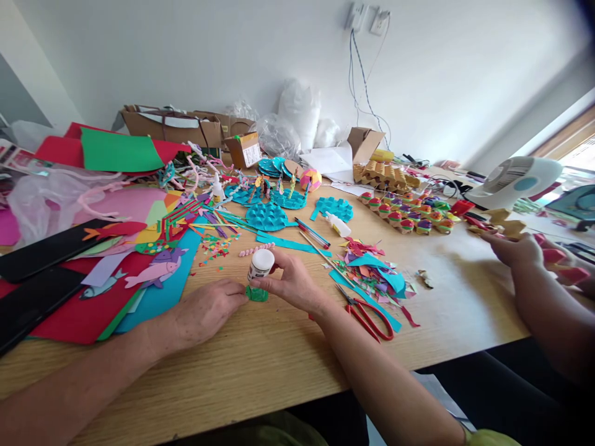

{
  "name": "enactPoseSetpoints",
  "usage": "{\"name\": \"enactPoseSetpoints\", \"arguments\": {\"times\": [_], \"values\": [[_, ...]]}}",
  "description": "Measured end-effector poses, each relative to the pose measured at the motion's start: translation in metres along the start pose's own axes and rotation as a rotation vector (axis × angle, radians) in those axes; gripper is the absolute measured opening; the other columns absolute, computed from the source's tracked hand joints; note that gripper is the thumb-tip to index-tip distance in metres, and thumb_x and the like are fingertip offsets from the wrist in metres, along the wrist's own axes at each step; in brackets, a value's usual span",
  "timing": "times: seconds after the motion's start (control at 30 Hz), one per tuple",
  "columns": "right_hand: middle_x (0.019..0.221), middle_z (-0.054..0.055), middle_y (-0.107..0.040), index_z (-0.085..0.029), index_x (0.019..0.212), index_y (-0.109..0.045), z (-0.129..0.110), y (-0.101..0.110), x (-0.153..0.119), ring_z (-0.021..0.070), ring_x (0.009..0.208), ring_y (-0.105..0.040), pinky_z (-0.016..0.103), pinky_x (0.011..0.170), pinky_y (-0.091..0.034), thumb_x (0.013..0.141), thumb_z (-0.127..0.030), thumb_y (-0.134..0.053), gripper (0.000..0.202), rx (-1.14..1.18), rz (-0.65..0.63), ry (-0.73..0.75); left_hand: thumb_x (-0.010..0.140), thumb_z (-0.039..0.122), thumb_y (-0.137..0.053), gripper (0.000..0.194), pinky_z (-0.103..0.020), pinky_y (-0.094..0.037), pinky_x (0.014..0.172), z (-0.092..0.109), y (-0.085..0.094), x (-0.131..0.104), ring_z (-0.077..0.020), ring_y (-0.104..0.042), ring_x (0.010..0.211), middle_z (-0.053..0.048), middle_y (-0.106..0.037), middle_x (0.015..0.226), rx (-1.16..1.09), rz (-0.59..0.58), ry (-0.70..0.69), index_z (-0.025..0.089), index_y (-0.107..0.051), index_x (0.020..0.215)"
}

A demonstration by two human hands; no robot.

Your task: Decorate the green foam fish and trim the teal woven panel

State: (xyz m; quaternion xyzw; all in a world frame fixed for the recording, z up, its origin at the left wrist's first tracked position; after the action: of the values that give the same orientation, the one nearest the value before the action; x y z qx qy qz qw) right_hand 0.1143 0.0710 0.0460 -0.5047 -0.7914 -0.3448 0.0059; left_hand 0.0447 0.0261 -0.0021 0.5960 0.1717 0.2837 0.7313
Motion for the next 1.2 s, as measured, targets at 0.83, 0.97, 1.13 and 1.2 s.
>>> {"name": "enactPoseSetpoints", "arguments": {"times": [0.83,0.97,1.13,1.2], "values": [[0.075,0.0,-0.058,-0.015,0.079,-0.057,-0.013,-0.004,-0.003,0.0121,0.068,-0.05,0.022,0.061,-0.04,0.071,-0.03,-0.065,0.019,0.015,-0.075,0.021,0.087,0.014,-0.033,0.033,-0.033,-0.044,0.086,-0.004,-0.001,0.002,-0.0203,-0.054,0.1,-0.008,-0.06,0.107,-0.042,-0.032,0.056,0.017,-0.058,0.108],[0.073,0.0,-0.058,-0.015,0.079,-0.058,-0.014,-0.003,-0.005,0.0122,0.068,-0.051,0.023,0.062,-0.04,0.071,-0.029,-0.065,0.017,0.006,-0.11,0.023,0.087,0.014,-0.032,0.034,-0.032,-0.044,0.086,-0.003,0.0,0.001,-0.0188,-0.054,0.098,-0.006,-0.06,0.106,-0.06,-0.044,0.06,0.019,-0.057,0.109],[0.077,0.0,-0.058,-0.016,0.079,-0.058,-0.012,0.004,-0.006,0.0126,0.07,-0.051,0.023,0.064,-0.04,0.072,-0.032,-0.064,0.019,-0.018,-0.079,0.015,0.087,0.017,-0.033,0.032,-0.034,-0.043,0.086,-0.006,0.0,0.0,-0.0202,-0.053,0.1,-0.005,-0.06,0.107,-0.103,-0.046,0.088,0.02,-0.061,0.102],[0.077,0.0,-0.058,-0.016,0.079,-0.058,-0.012,0.004,-0.006,0.0125,0.07,-0.051,0.023,0.064,-0.04,0.072,-0.032,-0.064,0.019,-0.015,-0.09,0.022,0.087,0.017,-0.033,0.032,-0.034,-0.042,0.086,-0.007,0.0,0.0,-0.0203,-0.053,0.101,-0.005,-0.06,0.107,-0.122,-0.042,0.095,0.02,-0.061,0.102]]}}
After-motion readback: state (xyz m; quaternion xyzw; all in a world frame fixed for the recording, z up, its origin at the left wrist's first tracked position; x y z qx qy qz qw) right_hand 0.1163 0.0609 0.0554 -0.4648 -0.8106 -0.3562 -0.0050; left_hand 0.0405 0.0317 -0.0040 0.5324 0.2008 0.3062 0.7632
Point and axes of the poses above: each hand's wrist, its own x-axis towards the middle knuckle, its own y-axis out of the back of the hand, z = x × y, the point moved 10 cm from there along x, towards the middle knuckle
